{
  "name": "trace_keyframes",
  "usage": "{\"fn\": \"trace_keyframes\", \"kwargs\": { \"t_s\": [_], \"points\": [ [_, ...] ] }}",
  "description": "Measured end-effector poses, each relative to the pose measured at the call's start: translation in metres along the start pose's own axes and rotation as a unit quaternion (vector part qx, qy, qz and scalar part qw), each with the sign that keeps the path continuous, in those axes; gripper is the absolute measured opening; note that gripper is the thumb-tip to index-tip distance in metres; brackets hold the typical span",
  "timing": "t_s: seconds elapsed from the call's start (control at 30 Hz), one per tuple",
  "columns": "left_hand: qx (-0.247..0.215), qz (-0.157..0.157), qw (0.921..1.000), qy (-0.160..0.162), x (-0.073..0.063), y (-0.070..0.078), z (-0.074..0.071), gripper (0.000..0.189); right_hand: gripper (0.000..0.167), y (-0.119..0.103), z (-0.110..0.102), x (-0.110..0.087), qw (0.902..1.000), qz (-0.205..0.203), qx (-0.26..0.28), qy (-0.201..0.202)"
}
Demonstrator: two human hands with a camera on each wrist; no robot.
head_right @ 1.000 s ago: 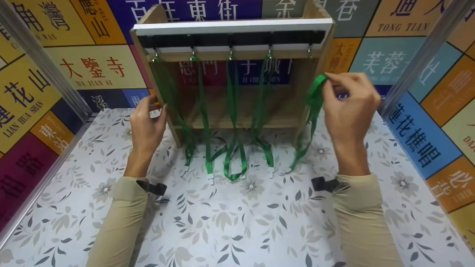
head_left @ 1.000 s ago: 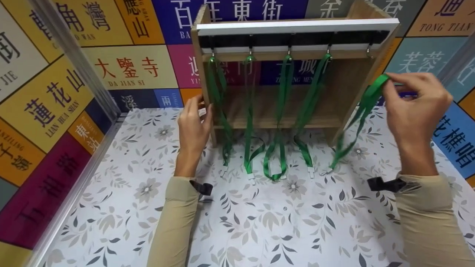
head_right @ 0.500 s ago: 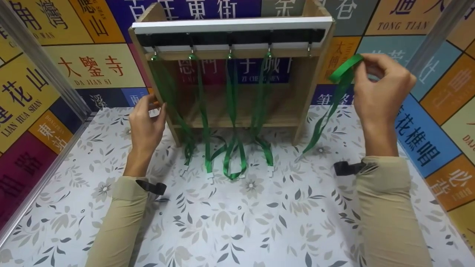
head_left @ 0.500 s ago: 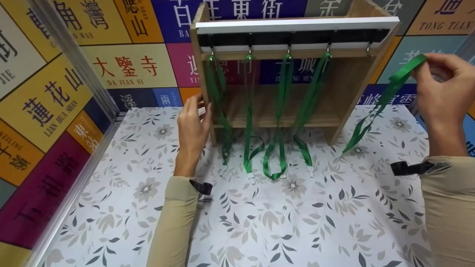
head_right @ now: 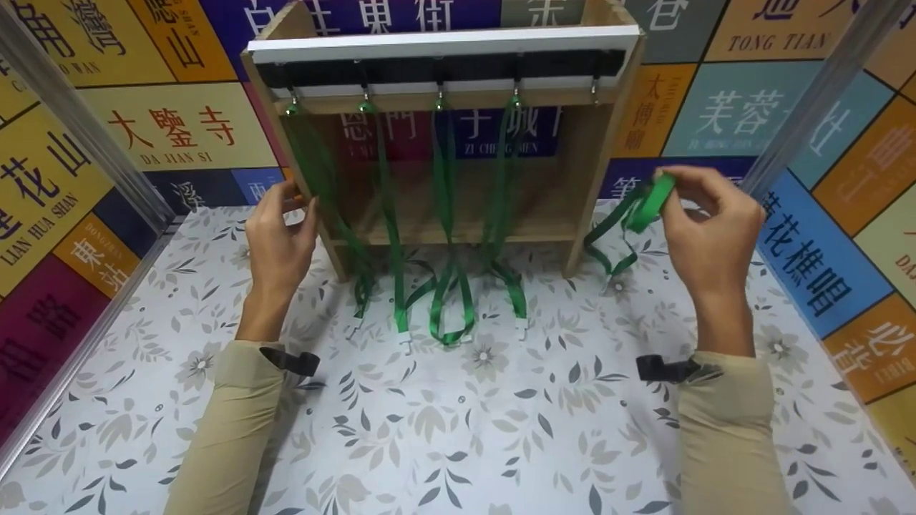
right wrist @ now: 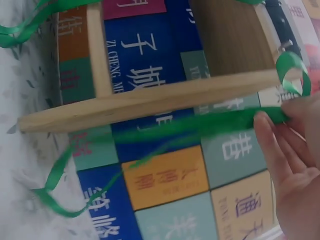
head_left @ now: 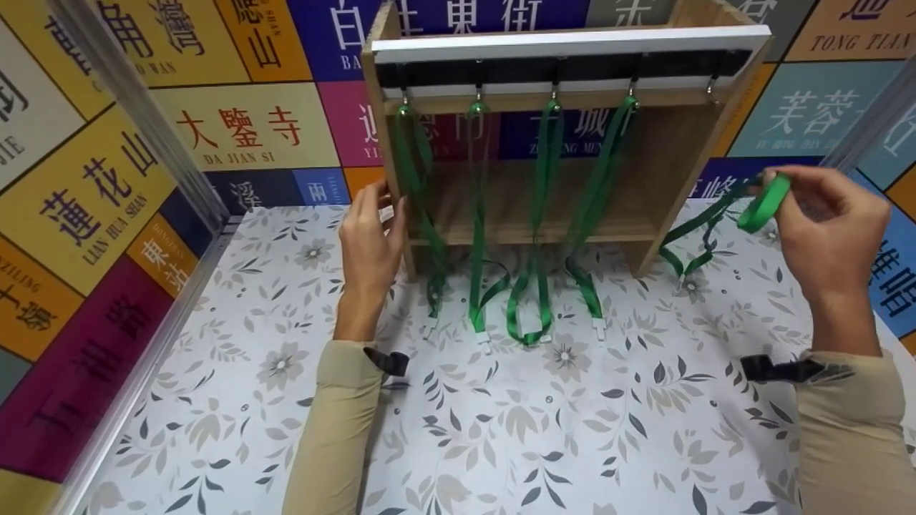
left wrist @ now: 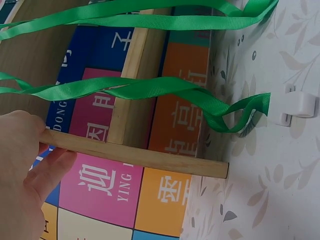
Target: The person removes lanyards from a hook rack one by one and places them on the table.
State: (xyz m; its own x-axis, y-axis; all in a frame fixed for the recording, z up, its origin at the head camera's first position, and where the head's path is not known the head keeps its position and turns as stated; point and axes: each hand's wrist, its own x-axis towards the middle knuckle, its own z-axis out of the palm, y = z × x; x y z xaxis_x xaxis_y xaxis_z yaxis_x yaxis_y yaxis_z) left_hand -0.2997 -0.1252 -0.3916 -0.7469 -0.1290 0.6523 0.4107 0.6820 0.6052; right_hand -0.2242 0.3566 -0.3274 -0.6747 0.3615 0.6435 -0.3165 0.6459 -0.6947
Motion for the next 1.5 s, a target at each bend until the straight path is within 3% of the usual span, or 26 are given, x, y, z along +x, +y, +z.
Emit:
{"fn": "trace_keyframes", "kwargs": {
  "t_s": [0.17, 0.27, 0.4, 0.47, 0.53, 0.73, 0.9, 1.17, 1.5],
  "points": [
    [-0.002, 0.003, 1.0000, 0.008, 0.001, -0.002, -0.001, 0.035, 0.027, 0.037, -0.015, 0.000, 0.9983, 0.029, 0.020, -0.048],
    [-0.002, 0.002, 0.9999, 0.012, 0.001, -0.003, -0.002, 0.035, 0.035, 0.052, -0.027, 0.004, 0.9926, 0.074, -0.046, -0.085],
    [0.001, -0.009, 1.0000, 0.004, -0.001, -0.004, -0.004, 0.037, 0.044, 0.062, -0.034, 0.007, 0.9707, 0.141, -0.160, -0.111],
    [0.003, -0.016, 0.9999, 0.004, -0.002, -0.005, -0.004, 0.038, 0.046, 0.063, -0.031, 0.007, 0.9635, 0.153, -0.186, -0.118],
    [0.006, -0.021, 0.9998, 0.004, -0.002, -0.005, -0.005, 0.038, 0.045, 0.064, -0.024, 0.006, 0.9599, 0.144, -0.203, -0.129],
    [0.005, -0.023, 0.9997, 0.002, -0.003, -0.004, -0.005, 0.038, 0.033, 0.074, -0.009, 0.001, 0.9633, 0.086, -0.158, -0.199],
    [0.004, -0.022, 0.9997, 0.004, -0.003, -0.002, -0.005, 0.038, 0.025, 0.093, -0.001, -0.003, 0.9534, 0.062, -0.144, -0.258],
    [0.002, 0.002, 0.9999, 0.015, -0.001, -0.001, -0.002, 0.035, 0.026, 0.125, 0.011, -0.013, 0.9312, 0.088, -0.157, -0.317],
    [0.001, 0.007, 0.9999, 0.015, -0.001, -0.001, 0.001, 0.034, 0.024, 0.142, 0.021, -0.024, 0.9183, 0.069, -0.146, -0.361]
  ]
}}
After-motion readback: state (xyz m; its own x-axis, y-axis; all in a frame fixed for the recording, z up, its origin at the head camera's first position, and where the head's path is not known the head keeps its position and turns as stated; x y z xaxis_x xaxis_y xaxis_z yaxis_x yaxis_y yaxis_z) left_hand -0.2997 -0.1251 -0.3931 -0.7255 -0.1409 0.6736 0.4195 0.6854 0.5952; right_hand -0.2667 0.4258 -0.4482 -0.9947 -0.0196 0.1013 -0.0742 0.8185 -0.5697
